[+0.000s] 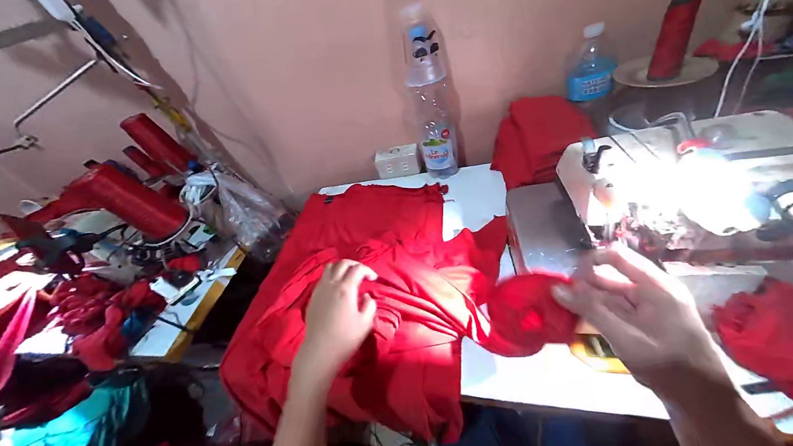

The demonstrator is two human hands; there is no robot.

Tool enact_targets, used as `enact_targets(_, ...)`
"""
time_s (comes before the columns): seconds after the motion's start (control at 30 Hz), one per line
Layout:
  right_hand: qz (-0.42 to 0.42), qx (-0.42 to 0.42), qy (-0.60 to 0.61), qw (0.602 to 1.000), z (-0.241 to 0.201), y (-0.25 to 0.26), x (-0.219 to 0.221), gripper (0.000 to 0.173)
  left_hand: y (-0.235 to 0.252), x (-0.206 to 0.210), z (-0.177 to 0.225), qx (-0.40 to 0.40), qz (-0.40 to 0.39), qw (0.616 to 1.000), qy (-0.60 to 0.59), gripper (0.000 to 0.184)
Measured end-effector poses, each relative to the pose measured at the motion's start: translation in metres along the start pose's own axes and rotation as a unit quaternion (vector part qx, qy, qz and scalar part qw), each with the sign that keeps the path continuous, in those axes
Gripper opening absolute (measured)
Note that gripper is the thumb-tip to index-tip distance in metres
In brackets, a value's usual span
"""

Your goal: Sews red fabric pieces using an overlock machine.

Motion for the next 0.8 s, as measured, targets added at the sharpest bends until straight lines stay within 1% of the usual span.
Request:
enact_targets(0.07,0.004,0.051,0.084,0.995,-0.010,0.051,0.025,0.021,0.010,-0.007,-0.053,-0.079,-0.086,0.993,0.018,0.037)
enact_targets(0.1,-0.007,0.070,0.127,0.989,-0.011,0.076,0.038,0.027,0.012,-0.005,-0.079,-0.118,-0.123,0.985,0.030,0.044)
enact_targets(0.17,-0.101,0.078,0.158,0.979,-0.013,0.112,0.069,0.056,0.011,0.009,-0.119,-0.169,-0.193,0.966,0.040,0.054)
enact_targets(0.2,-0.145,0.076,0.134,0.977,-0.015,0.118,0.083,0.065,0.012,0.019,-0.130,-0.165,-0.214,0.962,0.030,0.051)
enact_targets(0.23,-0.176,0.069,0.092,0.978,-0.018,0.117,0.093,0.067,0.014,0.027,-0.135,-0.147,-0.224,0.963,0.015,0.041)
enact_targets(0.27,-0.204,0.060,0.037,0.977,-0.019,0.110,0.103,0.064,0.018,0.030,-0.135,-0.126,-0.218,0.968,-0.004,0.032)
enact_targets(0.3,-0.243,0.047,-0.028,0.968,-0.019,0.098,0.112,0.058,0.020,0.027,-0.134,-0.119,-0.205,0.971,-0.024,0.031)
enact_targets(0.33,-0.299,0.036,-0.096,0.949,-0.015,0.084,0.121,0.051,0.022,0.019,-0.129,-0.130,-0.184,0.973,-0.054,0.033)
enact_targets(0.37,-0.370,0.036,-0.160,0.915,-0.007,0.067,0.130,0.044,0.023,0.007,-0.119,-0.154,-0.148,0.971,-0.106,0.038)
enact_targets(0.4,-0.447,0.045,-0.214,0.868,0.007,0.050,0.141,0.038,0.023,-0.007,-0.106,-0.178,-0.096,0.962,-0.182,0.042)
enact_targets(0.43,-0.521,0.061,-0.264,0.809,0.023,0.033,0.151,0.036,0.024,-0.021,-0.086,-0.199,-0.049,0.942,-0.266,0.046)
enact_targets(0.47,-0.580,0.071,-0.306,0.751,0.040,0.018,0.162,0.038,0.027,-0.036,-0.060,-0.194,-0.008,0.921,-0.337,0.047)
enact_targets(0.5,-0.617,0.079,-0.337,0.707,0.054,0.007,0.174,0.045,0.033,-0.051,-0.028,-0.158,0.020,0.908,-0.388,0.047)
enact_targets(0.53,-0.623,0.086,-0.352,0.693,0.060,0.002,0.184,0.051,0.041,-0.065,0.010,-0.074,0.037,0.899,-0.430,0.048)
enact_targets(0.57,-0.602,0.091,-0.350,0.712,0.059,0.003,0.193,0.056,0.052,-0.077,0.050,0.081,0.043,0.874,-0.478,0.050)
enact_targets(0.6,-0.568,0.095,-0.318,0.753,0.048,0.007,0.201,0.060,0.065,-0.087,0.089,0.272,0.034,0.810,-0.518,0.051)
enact_targets(0.63,-0.528,0.118,-0.255,0.801,0.030,0.010,0.206,0.059,0.068,-0.100,0.128,0.167,0.053,0.838,-0.517,0.050)
enact_targets(0.67,-0.454,0.125,-0.130,0.873,0.006,0.014,0.207,0.047,0.074,-0.112,0.162,0.086,0.072,0.845,-0.523,0.049)
enact_targets(0.7,-0.371,0.117,0.044,0.920,-0.018,0.014,0.209,0.032,0.082,-0.127,0.190,0.057,0.096,0.841,-0.530,0.047)
enact_targets(0.73,-0.330,0.129,0.198,0.914,-0.036,0.010,0.218,0.028,0.090,-0.146,0.211,0.060,0.129,0.840,-0.524,0.044)
enact_targets(0.77,-0.323,0.135,0.288,0.892,-0.049,0.002,0.227,0.031,0.092,-0.168,0.227,0.076,0.160,0.856,-0.486,0.041)
enact_targets(0.8,-0.334,0.123,0.308,0.883,-0.059,-0.009,0.233,0.030,0.090,-0.192,0.239,0.090,0.198,0.880,-0.421,0.035)
Point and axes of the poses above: each hand's wrist, its own y-axis towards the middle knuckle, its own x-axis out of the palm, z = x × y, the point moved 9 cm from there along y, towards the middle knuckle, and after that the axes turned 8 degrees about x, right-handed, at the moved point
